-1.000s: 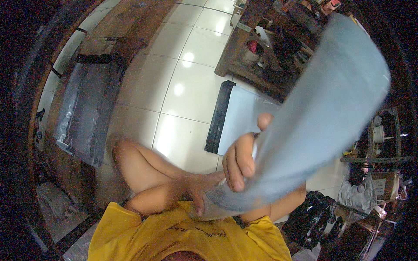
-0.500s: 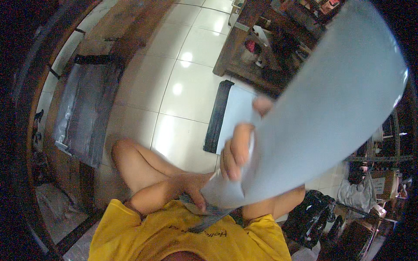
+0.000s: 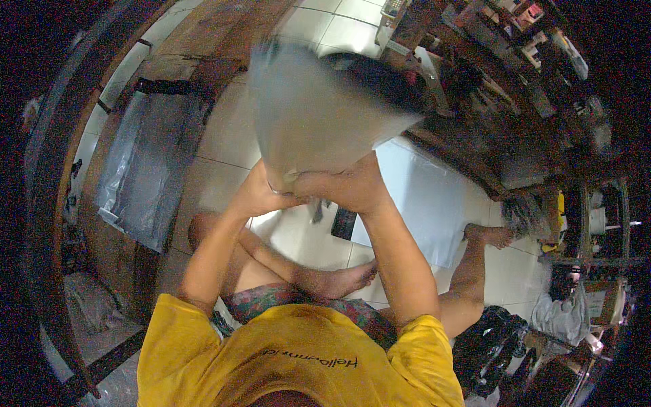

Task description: The person sits on the floor and repeatedly folds stacks of papers or thin items into white poly mailers. They smooth the contents, fold the mailer flaps, and seal them with black tape. The person handles the items one at a time, placing each sealed package aside.

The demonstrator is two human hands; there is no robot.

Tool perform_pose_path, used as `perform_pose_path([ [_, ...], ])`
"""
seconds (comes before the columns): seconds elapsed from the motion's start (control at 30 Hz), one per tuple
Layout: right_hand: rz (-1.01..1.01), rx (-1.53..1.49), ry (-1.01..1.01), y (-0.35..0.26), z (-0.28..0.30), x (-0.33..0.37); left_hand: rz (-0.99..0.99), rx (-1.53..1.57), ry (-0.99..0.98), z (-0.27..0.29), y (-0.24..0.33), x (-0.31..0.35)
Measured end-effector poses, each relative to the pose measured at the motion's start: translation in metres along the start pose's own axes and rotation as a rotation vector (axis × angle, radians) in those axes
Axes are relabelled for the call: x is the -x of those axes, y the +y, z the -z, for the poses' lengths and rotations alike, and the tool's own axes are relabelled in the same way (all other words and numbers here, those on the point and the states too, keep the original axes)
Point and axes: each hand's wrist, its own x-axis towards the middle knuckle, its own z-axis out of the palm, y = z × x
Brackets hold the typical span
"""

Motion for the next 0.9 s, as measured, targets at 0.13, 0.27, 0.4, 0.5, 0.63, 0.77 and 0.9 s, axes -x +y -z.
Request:
perform_pose_path([
  [0.13,0.145,0.416,-0.037,0.009,0.002,0.011,-0.036,-0.022,0.051,0.004,-0.014,0.006],
  [0.27,0.127,0.554,-0.174,-0.001,0.003,0.013,-0.142,0.012,-0.078,0.024,-0.004,-0.006],
  [0.4,-0.203,0.296,-0.29,-0.018,-0.005,-0.007,-0.13,-0.191,-0.135,0.044,-0.01,-0.019],
  [0.5,-0.107,0.3,-0.212,-0.016,-0.016,-0.017,-0.081,-0.185,-0.07,0.048,-0.018,-0.008],
  [0.63,0.062,0.249,-0.076,0.009,-0.032,0.003,-0.072,-0.393,0.229,0.018,-0.018,0.025],
  [0.77,-0.218,0.203,-0.012,0.016,-0.037,0.021,-0.133,-0.323,0.389,-0.018,-0.043,0.045],
  [0.9,-0.284,0.123,-0.169,0.012,-0.009,0.012,0.061,-0.131,0.0,0.029,-0.06,0.034],
])
